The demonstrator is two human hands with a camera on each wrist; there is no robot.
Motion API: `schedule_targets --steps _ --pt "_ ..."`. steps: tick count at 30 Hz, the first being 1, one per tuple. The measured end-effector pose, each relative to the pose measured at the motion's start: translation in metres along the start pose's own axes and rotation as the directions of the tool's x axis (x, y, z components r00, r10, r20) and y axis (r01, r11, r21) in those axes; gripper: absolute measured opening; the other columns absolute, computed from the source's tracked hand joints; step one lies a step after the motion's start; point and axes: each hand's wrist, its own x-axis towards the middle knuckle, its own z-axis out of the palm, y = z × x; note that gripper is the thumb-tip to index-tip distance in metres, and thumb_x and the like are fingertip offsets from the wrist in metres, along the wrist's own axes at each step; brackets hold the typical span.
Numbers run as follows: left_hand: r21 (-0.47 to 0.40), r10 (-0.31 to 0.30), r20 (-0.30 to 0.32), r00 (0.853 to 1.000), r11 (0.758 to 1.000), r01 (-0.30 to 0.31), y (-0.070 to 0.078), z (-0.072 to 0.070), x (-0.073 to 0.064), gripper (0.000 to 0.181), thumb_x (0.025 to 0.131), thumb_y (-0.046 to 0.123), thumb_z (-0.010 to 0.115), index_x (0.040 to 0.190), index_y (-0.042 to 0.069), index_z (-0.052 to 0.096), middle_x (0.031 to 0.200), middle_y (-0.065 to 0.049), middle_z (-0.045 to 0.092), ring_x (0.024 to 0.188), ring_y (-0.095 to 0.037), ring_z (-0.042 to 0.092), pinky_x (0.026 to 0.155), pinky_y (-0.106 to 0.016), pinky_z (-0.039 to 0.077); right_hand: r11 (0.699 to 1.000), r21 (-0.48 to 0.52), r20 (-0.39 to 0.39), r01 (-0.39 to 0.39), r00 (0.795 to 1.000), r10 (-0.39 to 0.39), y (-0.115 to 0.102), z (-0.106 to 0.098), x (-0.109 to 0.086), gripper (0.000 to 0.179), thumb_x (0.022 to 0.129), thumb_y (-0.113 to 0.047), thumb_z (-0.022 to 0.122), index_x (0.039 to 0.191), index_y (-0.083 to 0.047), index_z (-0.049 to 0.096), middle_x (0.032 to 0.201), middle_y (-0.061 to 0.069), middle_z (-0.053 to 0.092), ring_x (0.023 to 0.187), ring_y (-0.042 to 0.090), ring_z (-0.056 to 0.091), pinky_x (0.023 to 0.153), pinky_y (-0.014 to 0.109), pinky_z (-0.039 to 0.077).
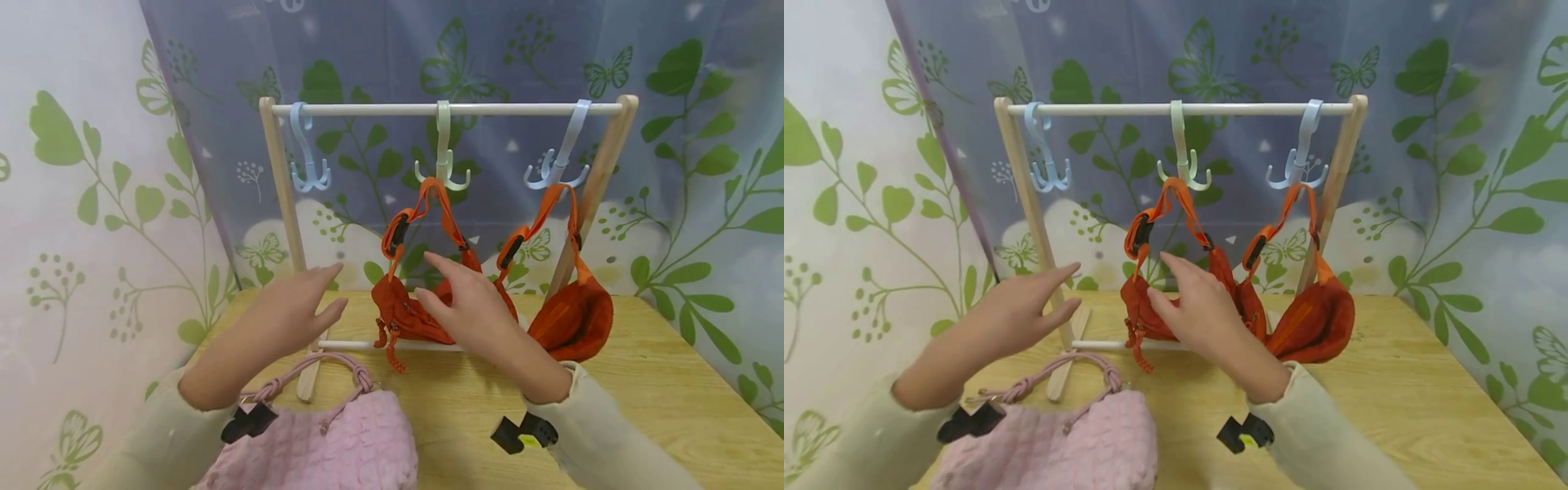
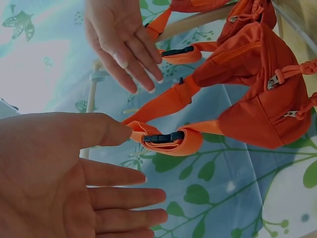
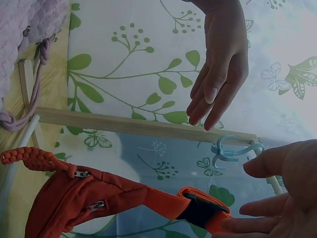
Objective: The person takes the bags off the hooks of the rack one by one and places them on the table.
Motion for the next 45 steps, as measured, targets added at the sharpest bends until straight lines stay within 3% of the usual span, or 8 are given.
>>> schedule_targets --steps 4,10,16,19,22,27,33,45 --pt "-0.015 0.017 -0.029 0.999 1.000 -0.017 0.002 -0.005 0.006 0.056 0.100 0.027 0.053 0.147 -0.001 0.039 0.140 -0.020 0.051 0.127 -0.037 0.050 0.103 -0.051 0.041 1.000 -0.013 -0.018 0.010 1.000 -0.010 -0.001 -0.009 0.005 0.060 0.097 -0.030 0.060 0.150 -0.012 0.038 0.063 0.004 0.051 0.036 0.015 0.031 0.048 0.032 0.036" --pt "-0.005 0.040 -0.086 0.995 0.999 -0.041 0.004 -0.015 0.015 0.055 0.100 0.026 0.052 0.147 0.002 0.038 0.141 -0.018 0.051 0.123 -0.037 0.054 0.097 -0.051 0.046 0.999 -0.035 -0.044 0.009 0.999 -0.010 -0.001 -0.020 0.012 0.060 0.098 -0.030 0.058 0.151 -0.012 0.036 0.053 0.004 0.047 0.036 0.016 0.034 0.047 0.032 0.037" --pt "-0.016 0.097 -0.166 0.981 0.995 -0.101 0.011 -0.025 0.028 0.055 0.099 0.027 0.054 0.147 0.003 0.040 0.142 -0.016 0.050 0.123 -0.034 0.054 0.098 -0.050 0.046 0.999 -0.050 -0.068 0.001 0.998 -0.004 0.004 -0.028 0.021 0.058 0.098 -0.029 0.058 0.149 -0.009 0.038 0.078 0.010 0.059 0.040 0.016 0.036 0.049 0.032 0.037" --pt "-0.028 0.135 -0.228 0.964 0.989 -0.146 0.016 -0.030 0.035 0.054 0.099 0.027 0.054 0.146 0.003 0.042 0.142 -0.016 0.051 0.124 -0.034 0.053 0.101 -0.049 0.045 0.998 -0.056 -0.075 -0.017 0.997 0.013 0.007 -0.031 0.025 0.058 0.099 -0.030 0.057 0.150 -0.009 0.038 0.118 0.016 0.062 0.043 0.018 0.040 0.053 0.034 0.039" --pt "-0.043 0.170 -0.276 0.946 0.981 -0.189 0.020 -0.033 0.042 0.052 0.099 0.026 0.054 0.145 0.004 0.044 0.140 -0.017 0.052 0.125 -0.034 0.053 0.101 -0.049 0.045 0.997 -0.064 -0.088 -0.037 0.996 0.031 0.009 -0.033 0.028 0.060 0.098 -0.032 0.057 0.150 -0.009 0.037 0.144 0.016 0.049 0.057 0.022 0.056 0.066 0.039 0.045" --pt "-0.035 0.231 -0.346 0.909 0.966 -0.258 0.024 -0.039 0.055 0.051 0.099 0.024 0.056 0.144 0.003 0.045 0.140 -0.017 0.052 0.130 -0.033 0.049 0.104 -0.047 0.042 0.998 -0.056 -0.167 -0.041 0.985 0.031 0.012 -0.036 0.037 0.057 0.097 -0.032 0.059 0.146 -0.006 0.043 0.142 0.015 0.051 0.088 0.031 0.066 0.084 0.046 0.050" --pt "-0.030 0.273 -0.455 0.848 0.947 -0.320 0.028 -0.046 0.073 0.049 0.098 0.022 0.057 0.141 0.000 0.048 0.140 -0.017 0.053 0.130 -0.030 0.049 0.105 -0.043 0.042 0.997 -0.066 -0.260 -0.042 0.965 0.023 0.015 -0.041 0.049 0.054 0.096 -0.030 0.063 0.141 -0.003 0.050 0.136 0.017 0.056 0.120 0.035 0.055 0.099 0.050 0.044" --pt "-0.020 0.274 -0.544 0.793 0.940 -0.339 0.029 -0.058 0.103 0.048 0.097 0.019 0.059 0.138 -0.002 0.050 0.138 -0.017 0.054 0.123 -0.030 0.055 0.103 -0.040 0.044 0.990 -0.096 -0.218 -0.099 0.973 0.077 0.024 -0.043 0.067 0.059 0.095 -0.037 0.063 0.141 -0.004 0.049 0.137 0.017 0.055 0.121 0.035 0.054 0.098 0.051 0.045"
